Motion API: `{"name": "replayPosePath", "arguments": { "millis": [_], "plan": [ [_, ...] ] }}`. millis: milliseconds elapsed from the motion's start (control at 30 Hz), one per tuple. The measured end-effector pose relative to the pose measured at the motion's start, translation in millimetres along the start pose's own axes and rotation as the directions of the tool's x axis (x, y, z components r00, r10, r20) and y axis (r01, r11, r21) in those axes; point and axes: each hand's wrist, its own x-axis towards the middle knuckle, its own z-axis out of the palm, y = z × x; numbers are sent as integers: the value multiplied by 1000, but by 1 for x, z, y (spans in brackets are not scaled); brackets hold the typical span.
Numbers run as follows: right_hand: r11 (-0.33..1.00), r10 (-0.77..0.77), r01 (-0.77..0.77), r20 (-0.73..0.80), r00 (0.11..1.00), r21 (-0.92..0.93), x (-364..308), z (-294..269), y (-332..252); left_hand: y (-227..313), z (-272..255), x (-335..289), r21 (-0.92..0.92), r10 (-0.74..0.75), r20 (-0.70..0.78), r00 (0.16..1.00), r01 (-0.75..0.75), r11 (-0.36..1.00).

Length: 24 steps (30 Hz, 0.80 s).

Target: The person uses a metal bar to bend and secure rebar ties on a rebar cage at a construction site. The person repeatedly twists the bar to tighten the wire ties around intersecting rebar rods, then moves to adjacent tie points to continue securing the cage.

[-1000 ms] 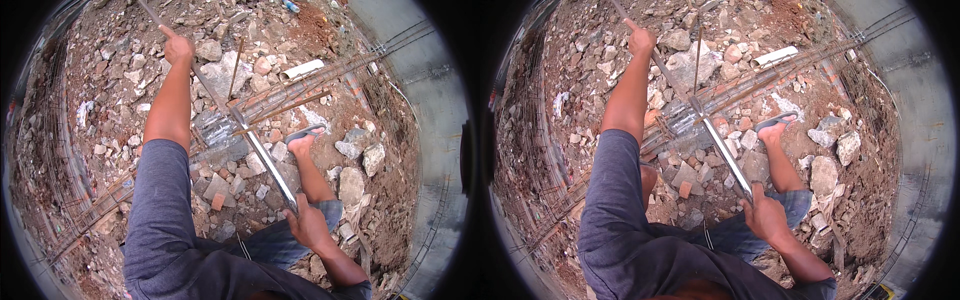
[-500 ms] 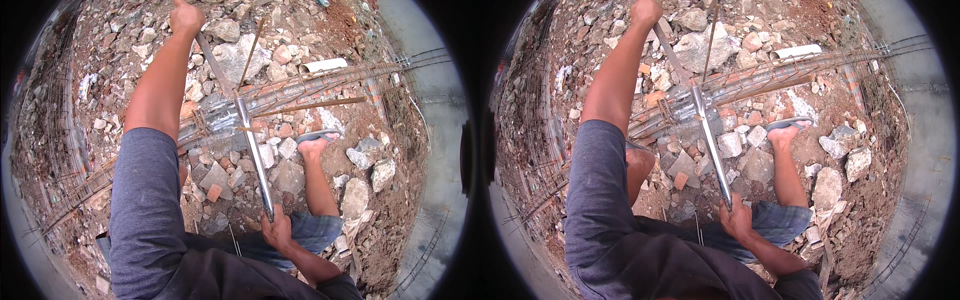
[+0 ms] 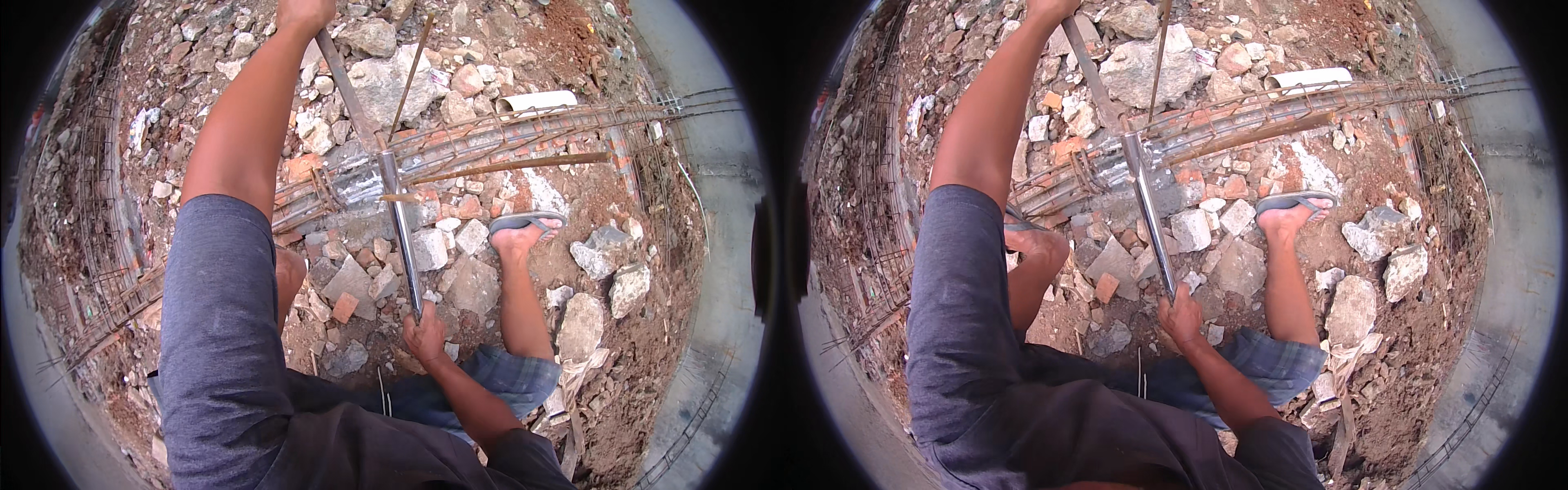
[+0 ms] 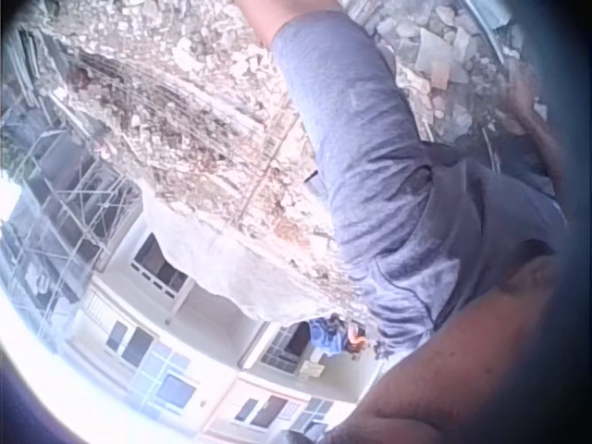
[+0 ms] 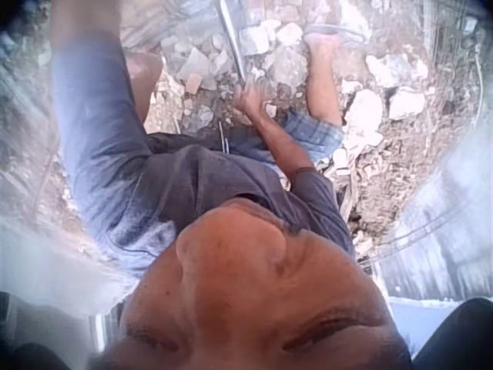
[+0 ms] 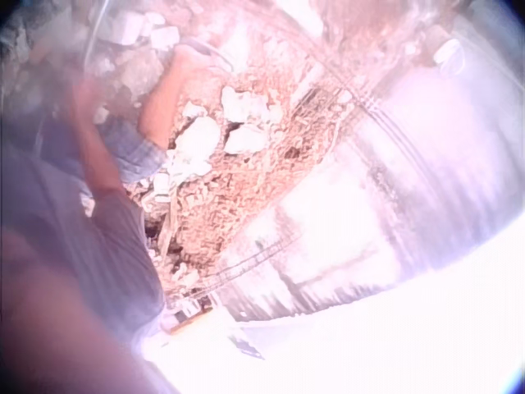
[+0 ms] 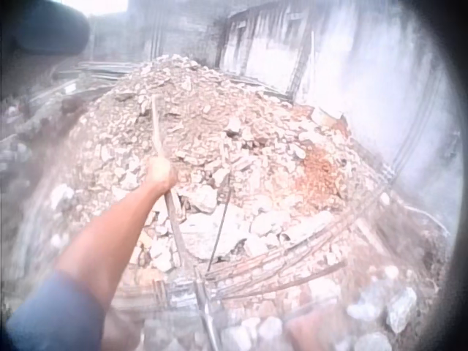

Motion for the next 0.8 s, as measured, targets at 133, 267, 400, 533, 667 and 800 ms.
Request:
{"name": "replayPosePath", "arguments": {
  "millis": [133,267,400,533,667,800],
  "plan": [
    [983,24,32,-296,955,183,61,71,26,81,-103,-41,-762,-385,225,895,407,503],
    [977,7,55,-287,958,207,59,61,25,64,-114,-59,-676,-430,191,882,436,594],
    [994,-26,53,-263,964,94,81,27,45,48,-105,-65,-663,-448,213,868,465,586],
    [980,22,34,-283,959,194,95,78,39,46,-96,-49,-680,-420,163,893,410,608],
    [973,60,46,-438,897,227,99,110,31,45,-97,-57,-704,-468,202,860,459,541],
    [983,58,3,-330,942,184,71,65,55,54,-95,-78,-712,-461,253,851,486,506]
  ]
}}
